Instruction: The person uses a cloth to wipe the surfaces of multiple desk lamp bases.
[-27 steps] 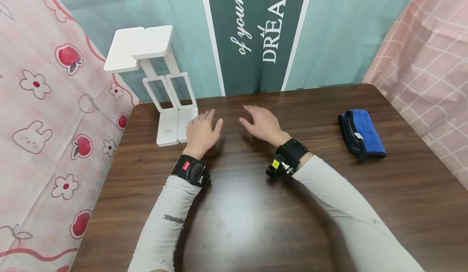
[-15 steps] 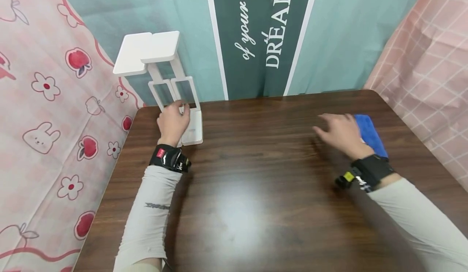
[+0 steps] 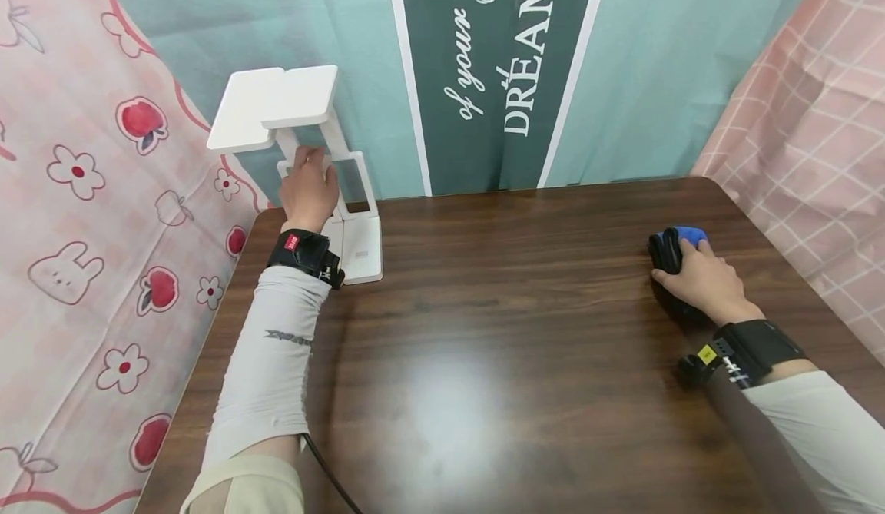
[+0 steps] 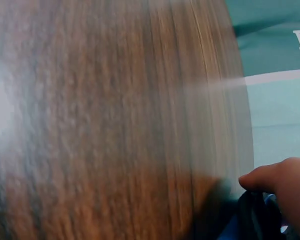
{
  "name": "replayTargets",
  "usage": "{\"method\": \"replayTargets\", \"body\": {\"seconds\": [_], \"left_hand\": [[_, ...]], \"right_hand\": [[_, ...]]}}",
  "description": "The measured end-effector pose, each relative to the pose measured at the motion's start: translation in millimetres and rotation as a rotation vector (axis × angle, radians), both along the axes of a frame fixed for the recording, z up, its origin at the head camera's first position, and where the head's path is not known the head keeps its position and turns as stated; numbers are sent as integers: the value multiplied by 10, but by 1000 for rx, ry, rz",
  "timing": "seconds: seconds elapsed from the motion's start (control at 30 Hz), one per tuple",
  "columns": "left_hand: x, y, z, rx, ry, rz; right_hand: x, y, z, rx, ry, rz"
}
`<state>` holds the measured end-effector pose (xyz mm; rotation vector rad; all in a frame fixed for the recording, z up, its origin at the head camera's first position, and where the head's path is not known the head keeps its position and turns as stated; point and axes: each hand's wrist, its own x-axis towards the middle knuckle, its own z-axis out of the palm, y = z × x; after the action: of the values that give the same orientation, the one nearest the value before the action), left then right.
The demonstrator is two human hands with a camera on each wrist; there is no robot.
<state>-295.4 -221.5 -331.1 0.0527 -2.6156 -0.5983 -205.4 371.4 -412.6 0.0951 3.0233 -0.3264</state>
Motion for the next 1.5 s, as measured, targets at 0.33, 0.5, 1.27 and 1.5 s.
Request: {"method": "replayTargets", "body": {"seconds": [0.33, 0.5, 1.27, 1.5], "left_hand": [[9, -78, 144, -100, -223, 28], [5, -46, 140, -113, -232, -3], [-54, 136, 162, -2, -119, -280], [-22, 244, 173, -30, -113, -327]], "right_hand": [[-18, -59, -77, 39, 40, 10], [-18, -39, -69, 48, 43, 15], [4, 58, -80, 58, 41, 17], [3, 52, -79, 55, 61, 17]]}}
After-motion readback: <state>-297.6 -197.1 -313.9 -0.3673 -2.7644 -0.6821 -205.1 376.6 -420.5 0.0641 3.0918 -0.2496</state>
